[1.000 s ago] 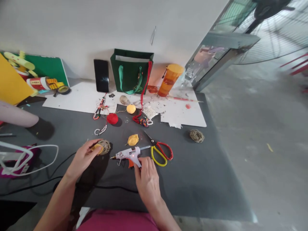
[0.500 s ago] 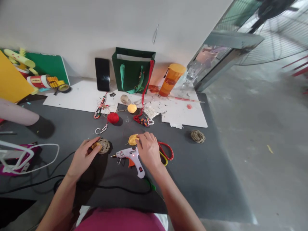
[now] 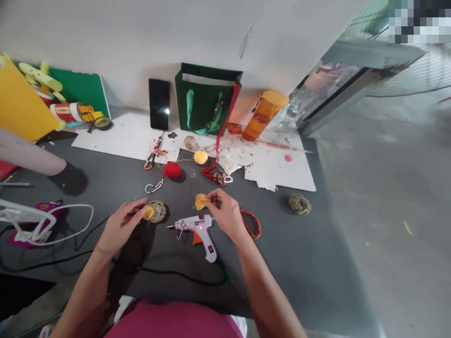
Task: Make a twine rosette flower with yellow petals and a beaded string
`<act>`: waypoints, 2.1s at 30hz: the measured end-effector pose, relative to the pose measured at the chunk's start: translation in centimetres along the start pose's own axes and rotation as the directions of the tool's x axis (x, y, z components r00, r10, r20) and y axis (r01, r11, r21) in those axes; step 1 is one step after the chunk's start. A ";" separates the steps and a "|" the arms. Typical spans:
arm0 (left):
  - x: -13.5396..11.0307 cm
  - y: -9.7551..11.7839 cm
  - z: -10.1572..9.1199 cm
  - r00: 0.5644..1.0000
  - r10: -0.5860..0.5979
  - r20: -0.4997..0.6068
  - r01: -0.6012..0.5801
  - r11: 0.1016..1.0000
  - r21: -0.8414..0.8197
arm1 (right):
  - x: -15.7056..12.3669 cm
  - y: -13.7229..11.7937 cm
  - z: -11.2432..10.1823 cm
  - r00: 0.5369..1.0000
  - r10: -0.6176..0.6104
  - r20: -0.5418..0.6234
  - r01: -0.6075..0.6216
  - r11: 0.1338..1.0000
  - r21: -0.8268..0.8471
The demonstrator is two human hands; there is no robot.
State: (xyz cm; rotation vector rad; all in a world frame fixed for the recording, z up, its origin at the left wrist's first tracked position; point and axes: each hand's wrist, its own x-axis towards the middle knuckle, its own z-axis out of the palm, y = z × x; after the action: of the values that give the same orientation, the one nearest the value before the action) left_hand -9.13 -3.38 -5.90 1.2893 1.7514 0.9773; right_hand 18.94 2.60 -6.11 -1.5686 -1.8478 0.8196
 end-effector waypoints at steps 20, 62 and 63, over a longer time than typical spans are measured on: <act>1.0 5.6 6.1 0.888 0.417 0.194 -0.435 0.625 0.648 | 0.6 -0.8 -0.5 0.992 -0.029 0.119 0.057 0.968 -0.243; -0.3 4.4 0.9 0.914 0.353 -0.202 -0.274 0.900 0.338 | 3.1 -1.2 -0.4 0.994 0.046 0.096 -0.082 0.911 0.405; -0.3 4.2 0.7 0.890 0.395 -0.226 -0.287 0.873 0.394 | 2.9 -1.4 -0.4 0.997 0.022 0.080 -0.050 0.925 0.376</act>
State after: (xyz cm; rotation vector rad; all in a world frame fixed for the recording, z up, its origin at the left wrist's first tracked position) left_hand -6.73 -2.68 -2.46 1.8114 2.0381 1.1421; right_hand 17.87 5.37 -4.67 -1.3426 -1.5926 1.1865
